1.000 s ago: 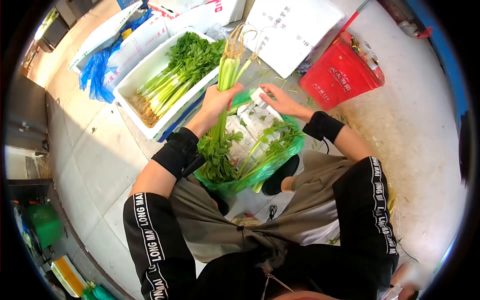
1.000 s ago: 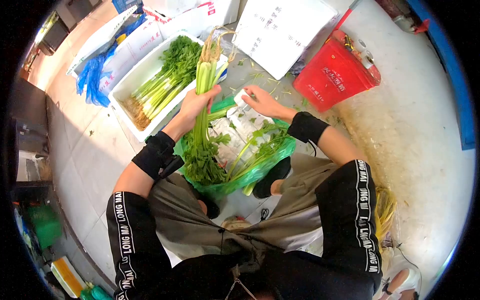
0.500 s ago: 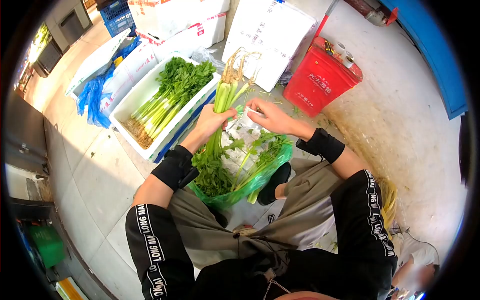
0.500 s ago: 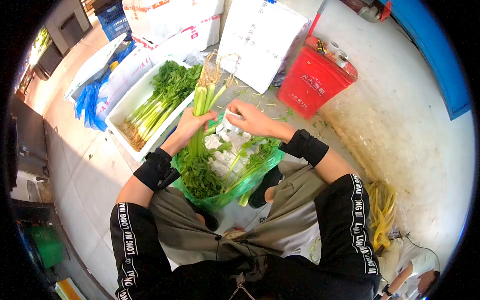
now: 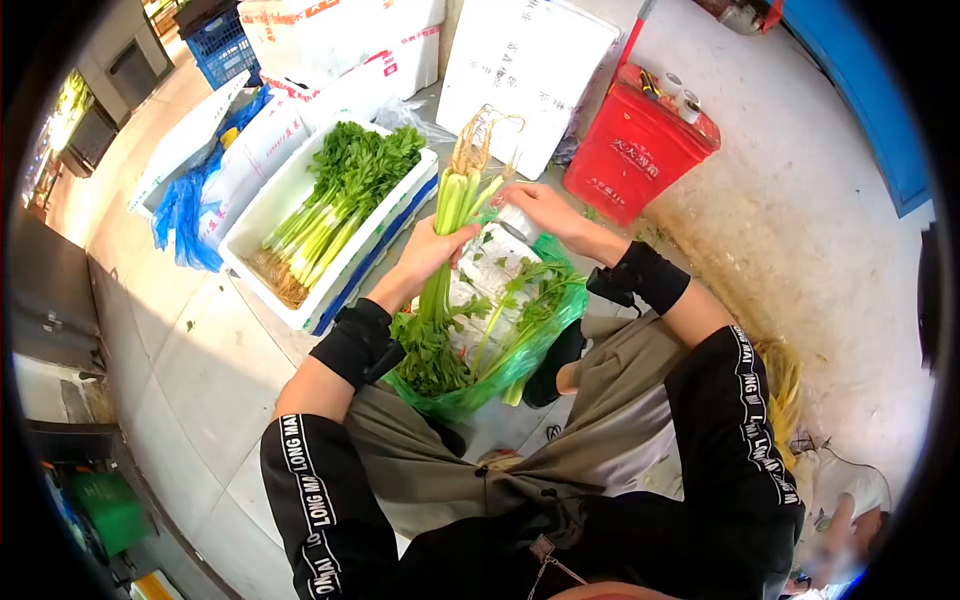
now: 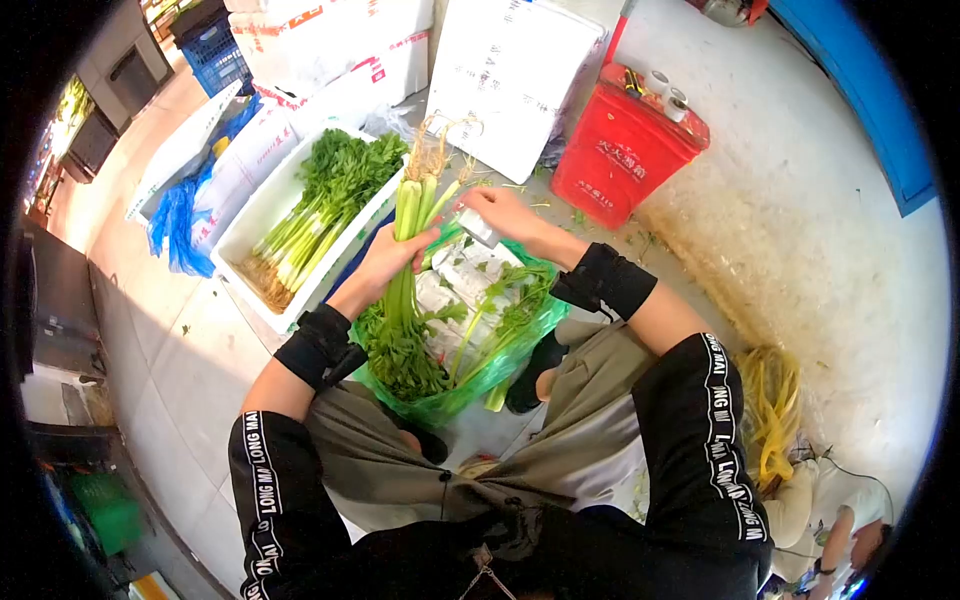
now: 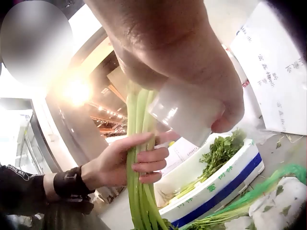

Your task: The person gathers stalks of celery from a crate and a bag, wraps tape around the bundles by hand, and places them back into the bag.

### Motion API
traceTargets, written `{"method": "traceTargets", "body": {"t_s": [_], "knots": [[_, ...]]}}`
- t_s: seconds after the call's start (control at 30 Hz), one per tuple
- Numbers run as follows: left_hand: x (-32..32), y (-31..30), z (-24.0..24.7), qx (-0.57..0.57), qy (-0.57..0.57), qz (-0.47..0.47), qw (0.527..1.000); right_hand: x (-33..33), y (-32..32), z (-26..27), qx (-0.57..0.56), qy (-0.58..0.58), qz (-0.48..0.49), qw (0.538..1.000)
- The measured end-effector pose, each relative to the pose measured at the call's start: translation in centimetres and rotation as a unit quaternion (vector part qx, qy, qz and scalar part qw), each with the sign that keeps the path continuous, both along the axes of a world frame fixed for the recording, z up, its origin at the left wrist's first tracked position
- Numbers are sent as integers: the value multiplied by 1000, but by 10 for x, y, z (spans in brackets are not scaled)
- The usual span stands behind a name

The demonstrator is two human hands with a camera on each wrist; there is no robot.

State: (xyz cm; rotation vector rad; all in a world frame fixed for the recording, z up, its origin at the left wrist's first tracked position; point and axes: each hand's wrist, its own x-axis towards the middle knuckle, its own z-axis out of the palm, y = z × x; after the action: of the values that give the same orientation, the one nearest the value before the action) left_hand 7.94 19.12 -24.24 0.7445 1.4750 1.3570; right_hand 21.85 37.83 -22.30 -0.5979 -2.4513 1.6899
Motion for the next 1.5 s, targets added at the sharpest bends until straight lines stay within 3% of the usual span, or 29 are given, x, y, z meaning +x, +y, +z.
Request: {"method": "traceTargets", "body": {"t_s": [0.07, 0.2, 0.3, 0.4, 0.47, 0.5, 0.57, 0.7, 0.77, 0.87, 1.0, 1.07, 1.17, 1.3, 1.37, 1.5], "knots": [[1, 2, -3, -1, 13, 2, 1000, -1, -11, 3, -3, 45, -41, 998], [12, 2, -1, 41, -9, 21, 999, -4, -20, 8, 44, 17, -58, 997], [16, 5, -9, 50, 1, 37, 998, -5, -23, 11, 13, 18, -41, 999], [17, 3, -12, 48, 15, 34, 998, -5, -24, 12, 77, -15, -14, 997], [20, 1, -9, 33, 154, 59, 986, -7, -25, 3, 59, 54, 0, 997], [20, 2, -11, 32, 154, 59, 986, -7, -25, 2, 58, 54, 0, 997], [22, 3, -15, 36, 310, 108, 944, -7, -29, 3, 85, 136, 28, 987], [25, 3, -12, -5, 306, 71, 949, 0, -34, 17, 49, 81, 37, 995], [23, 4, -17, -56, 376, 56, 923, -1, -36, 16, 40, 66, 25, 997], [26, 2, -21, -13, 406, 76, 911, -3, -40, 20, 14, 2, -25, 1000], [29, 3, -22, 41, 359, 76, 929, -1, -38, 20, -3, -31, -32, 999], [27, 4, -14, 74, 143, 22, 987, -1, -35, 19, -38, -7, -37, 999], [23, 6, -17, 52, 64, -33, 996, -2, -27, 11, -28, -6, -20, 999], [22, 6, -20, 70, 24, -20, 997, 2, -28, 13, -23, 7, -7, 1000], [14, 7, -16, 49, 2, -108, 993, 3, -28, 15, -20, -1, -1, 1000], [15, 6, -16, 41, 6, -104, 994, 2, -27, 12, 1, 7, 5, 1000]]}}
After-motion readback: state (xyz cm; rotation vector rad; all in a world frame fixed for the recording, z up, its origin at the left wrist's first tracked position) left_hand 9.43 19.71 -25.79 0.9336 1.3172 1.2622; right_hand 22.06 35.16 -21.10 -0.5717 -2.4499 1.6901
